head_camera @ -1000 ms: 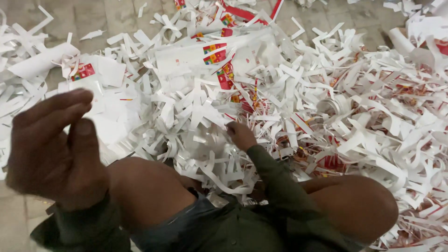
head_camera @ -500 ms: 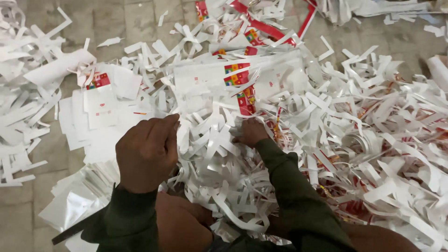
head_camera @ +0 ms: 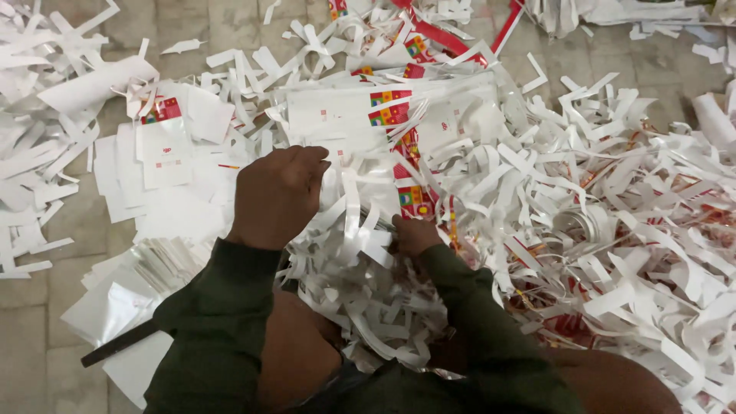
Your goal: Sorting and gathering paper products from a floor covered in paper scraps.
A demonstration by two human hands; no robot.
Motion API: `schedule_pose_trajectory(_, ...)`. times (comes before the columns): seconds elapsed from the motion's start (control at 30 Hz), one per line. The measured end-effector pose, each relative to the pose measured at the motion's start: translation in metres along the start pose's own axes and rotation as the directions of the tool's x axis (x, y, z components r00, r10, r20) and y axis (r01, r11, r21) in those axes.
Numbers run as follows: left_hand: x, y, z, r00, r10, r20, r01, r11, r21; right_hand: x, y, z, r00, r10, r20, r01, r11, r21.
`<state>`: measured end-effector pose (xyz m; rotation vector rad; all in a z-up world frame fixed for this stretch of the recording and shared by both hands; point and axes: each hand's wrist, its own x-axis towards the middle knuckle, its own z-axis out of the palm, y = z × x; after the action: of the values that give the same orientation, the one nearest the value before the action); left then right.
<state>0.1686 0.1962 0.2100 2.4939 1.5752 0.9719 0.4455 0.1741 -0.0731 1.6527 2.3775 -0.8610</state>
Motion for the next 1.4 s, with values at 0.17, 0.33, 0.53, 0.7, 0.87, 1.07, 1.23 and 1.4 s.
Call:
schedule_pose_trajectory(0.17,-0.009,0.014,0.016,0.996,0.040,0.080,-0.035,0.997,-0.066,-0.034,-0.029,0.035,0.988,0.127,-0.090,-0.140,0.978,-0.155)
schedule_pose_trajectory(0.33,-0.040,0.050,0.057,0.871,0.180,0.456,-0.177,0.983,-0.049,-0.086,-0.051,0.015,0.987,-0.021,-0.159,0.005,0.995,-0.098)
schedule_pose_trajectory(0.53,-0.188,0.066,0.210,0.785,0.268,0.558,-0.387,0.916,0.105,-0.122,-0.048,0.039,0.989,-0.070,-0.130,0.069,0.998,-0.007)
schedule_pose_trajectory(0.7,-0.185,0.066,0.234,0.731,0.158,0.664,-0.309,0.944,0.115,-0.119,-0.009,0.069,0.963,0.019,-0.269,-0.045,0.995,-0.088)
schedule_pose_trajectory(0.87,-0.174,0.063,0.232,0.785,0.142,0.603,-0.209,0.977,0.042,-0.170,0.005,0.019,0.736,-0.161,-0.657,0.190,0.981,-0.028)
schedule_pose_trajectory(1.07,-0.176,0.055,0.264,0.755,0.047,0.654,-0.198,0.967,0.159,-0.192,0.020,0.051,0.854,0.428,-0.295,-0.293,0.865,0.407)
schedule_pose_trajectory(1.23,-0.170,0.088,0.259,0.754,-0.010,0.657,-0.173,0.961,0.214,-0.170,0.023,0.087,0.720,0.396,-0.570,-0.044,0.846,0.532)
schedule_pose_trajectory(1.4,-0.184,0.057,0.299,0.810,0.019,0.587,-0.134,0.979,0.153,-0.149,0.038,0.094,0.589,0.505,-0.631,0.019,0.772,0.636)
